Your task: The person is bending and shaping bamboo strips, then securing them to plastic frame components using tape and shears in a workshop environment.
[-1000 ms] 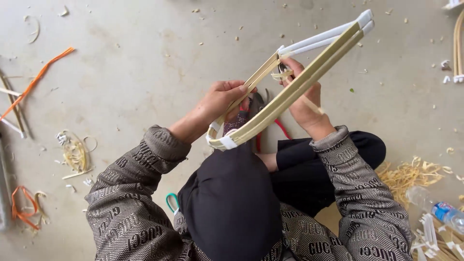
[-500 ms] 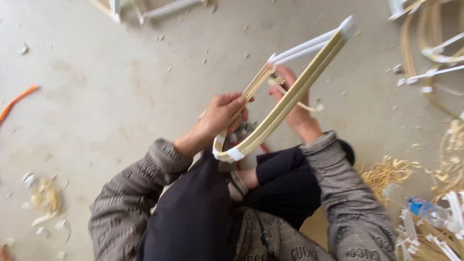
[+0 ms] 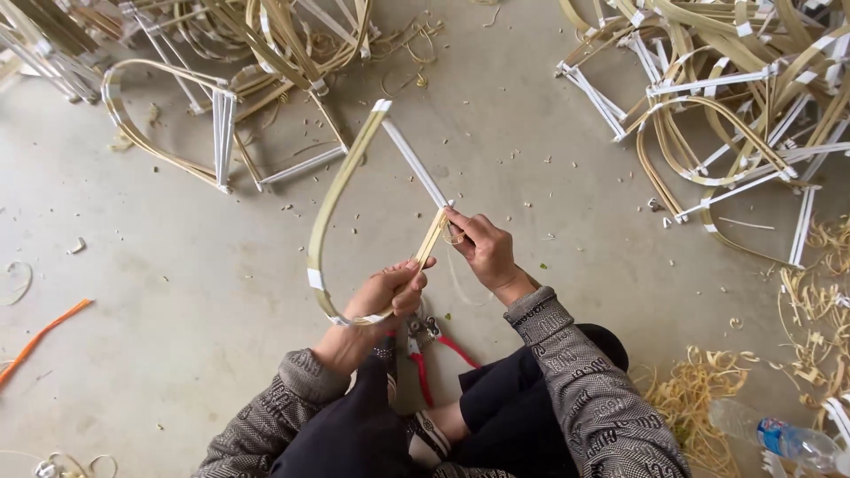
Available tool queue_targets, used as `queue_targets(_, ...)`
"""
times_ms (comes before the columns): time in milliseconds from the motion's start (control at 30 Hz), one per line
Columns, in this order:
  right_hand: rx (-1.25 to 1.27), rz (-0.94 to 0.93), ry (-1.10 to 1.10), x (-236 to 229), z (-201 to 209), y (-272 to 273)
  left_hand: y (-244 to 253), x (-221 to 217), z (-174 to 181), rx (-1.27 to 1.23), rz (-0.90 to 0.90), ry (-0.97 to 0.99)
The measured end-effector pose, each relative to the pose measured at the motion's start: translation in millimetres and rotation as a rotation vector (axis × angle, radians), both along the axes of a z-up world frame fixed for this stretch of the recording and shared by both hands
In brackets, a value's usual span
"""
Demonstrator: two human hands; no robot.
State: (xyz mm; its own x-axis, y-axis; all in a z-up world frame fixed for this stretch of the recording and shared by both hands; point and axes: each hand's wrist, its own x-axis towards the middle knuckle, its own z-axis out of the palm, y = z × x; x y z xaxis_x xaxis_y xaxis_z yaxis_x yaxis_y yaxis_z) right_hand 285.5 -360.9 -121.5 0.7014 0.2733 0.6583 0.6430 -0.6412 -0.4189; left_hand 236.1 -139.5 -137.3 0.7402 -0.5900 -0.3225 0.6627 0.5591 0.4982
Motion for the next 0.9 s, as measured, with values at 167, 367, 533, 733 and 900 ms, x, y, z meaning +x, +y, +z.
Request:
queue_targets(167, 0.175, -0.084, 0.012, 3.9, -20.7, 13.8, -7.0, 3.2, -2.3, -0.048, 0.051, -0.002)
queue_targets(367, 0.666, -0.24, 0.043, 33.7, -71.3, 22.0, -5.0, -7.7, 15.0, -0.12, 0.084, 0.036)
queue_targets(533, 0.578, -0.365, 0.168, 44.3, -95.8, -19.9, 14.2, 1.3, 19.5, 0.007, 0.183, -0.093)
queue_targets(733, 0.466, -0.623, 0.671, 49.9, -125.9, -61.8, 32.2, 11.0, 43.8, 0.374, 0.722, -0.283)
queue_targets(900, 0.239, -0.528, 0.674, 54.7, -170.6, -109.0, 38.2, -2.8, 93.8, 0.309, 0.897, -0.545)
